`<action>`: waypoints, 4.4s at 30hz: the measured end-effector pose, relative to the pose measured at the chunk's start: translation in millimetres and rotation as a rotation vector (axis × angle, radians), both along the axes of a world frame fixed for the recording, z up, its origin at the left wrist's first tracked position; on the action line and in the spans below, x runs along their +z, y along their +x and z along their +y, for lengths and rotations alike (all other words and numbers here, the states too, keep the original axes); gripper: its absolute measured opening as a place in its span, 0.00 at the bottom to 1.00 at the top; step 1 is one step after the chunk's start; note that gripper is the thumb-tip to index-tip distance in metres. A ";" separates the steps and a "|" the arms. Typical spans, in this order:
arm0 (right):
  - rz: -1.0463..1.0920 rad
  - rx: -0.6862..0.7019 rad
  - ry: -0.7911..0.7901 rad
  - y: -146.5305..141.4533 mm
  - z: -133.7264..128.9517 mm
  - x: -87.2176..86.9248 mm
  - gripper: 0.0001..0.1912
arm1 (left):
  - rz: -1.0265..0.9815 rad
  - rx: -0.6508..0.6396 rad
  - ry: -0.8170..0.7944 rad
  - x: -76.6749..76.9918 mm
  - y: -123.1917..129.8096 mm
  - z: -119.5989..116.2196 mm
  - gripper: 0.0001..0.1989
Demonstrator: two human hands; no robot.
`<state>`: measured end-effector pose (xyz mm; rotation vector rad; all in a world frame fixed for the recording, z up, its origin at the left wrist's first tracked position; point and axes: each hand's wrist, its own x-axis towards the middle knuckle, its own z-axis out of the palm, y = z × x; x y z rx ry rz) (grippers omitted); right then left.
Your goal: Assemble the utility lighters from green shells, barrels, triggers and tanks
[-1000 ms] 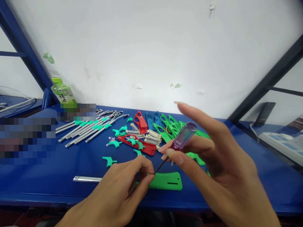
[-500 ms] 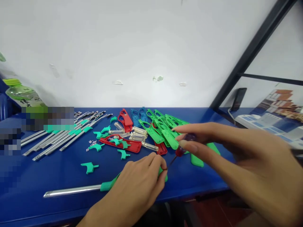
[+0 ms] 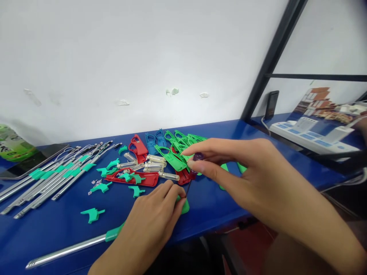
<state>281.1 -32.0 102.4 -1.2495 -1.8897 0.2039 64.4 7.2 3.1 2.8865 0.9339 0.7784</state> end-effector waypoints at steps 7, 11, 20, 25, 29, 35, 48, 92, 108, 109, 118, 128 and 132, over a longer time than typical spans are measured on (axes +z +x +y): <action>-0.014 0.013 -0.015 -0.4 -0.8 1.7 0.08 | 0.003 -0.016 -0.012 1.6 -1.6 0.4 0.12; -0.016 0.016 -0.055 -0.5 -0.1 1.2 0.08 | 0.012 -0.016 -0.074 3.3 -1.9 -0.9 0.12; -0.001 0.041 -0.131 -4.4 0.9 1.8 0.06 | -0.024 -0.002 0.005 3.7 -10.6 -12.7 0.08; -0.030 0.021 -0.105 -4.5 1.0 1.8 0.05 | -0.066 -0.001 -0.067 -4.9 -11.5 -16.3 0.10; -0.035 0.023 -0.081 -6.1 1.8 2.7 0.05 | -0.085 0.015 -0.070 -3.3 -8.2 -14.1 0.09; -0.014 0.029 -0.035 -7.2 2.2 3.6 0.06 | -0.127 0.024 -0.056 -4.0 -6.2 -11.1 0.09; -0.022 0.041 -0.058 -7.6 2.0 2.5 0.06 | -0.183 0.027 -0.084 -10.5 -8.7 -9.8 0.08; 0.000 0.241 -0.204 -3.1 -5.7 6.1 0.20 | -0.201 0.020 -0.136 -8.2 -8.1 -8.2 0.08; -0.070 0.151 -0.128 10.5 -4.9 3.3 0.16 | -0.190 0.014 -0.238 -8.6 -12.0 -7.5 0.12; -0.066 0.152 -0.115 10.1 -4.4 3.0 0.16 | -0.185 0.015 -0.243 -8.3 -12.1 -7.5 0.12; -0.050 0.097 -0.110 1.5 2.0 0.7 0.08 | -0.185 0.014 -0.255 -6.7 -10.9 -6.3 0.12; -0.101 0.034 -0.029 -11.7 11.2 -1.7 0.12 | -0.198 -0.004 -0.236 -6.2 -9.7 -6.1 0.11; -0.146 -0.064 0.029 -13.2 14.1 -3.8 0.24 | -0.188 0.000 -0.218 -6.0 -9.1 -6.5 0.11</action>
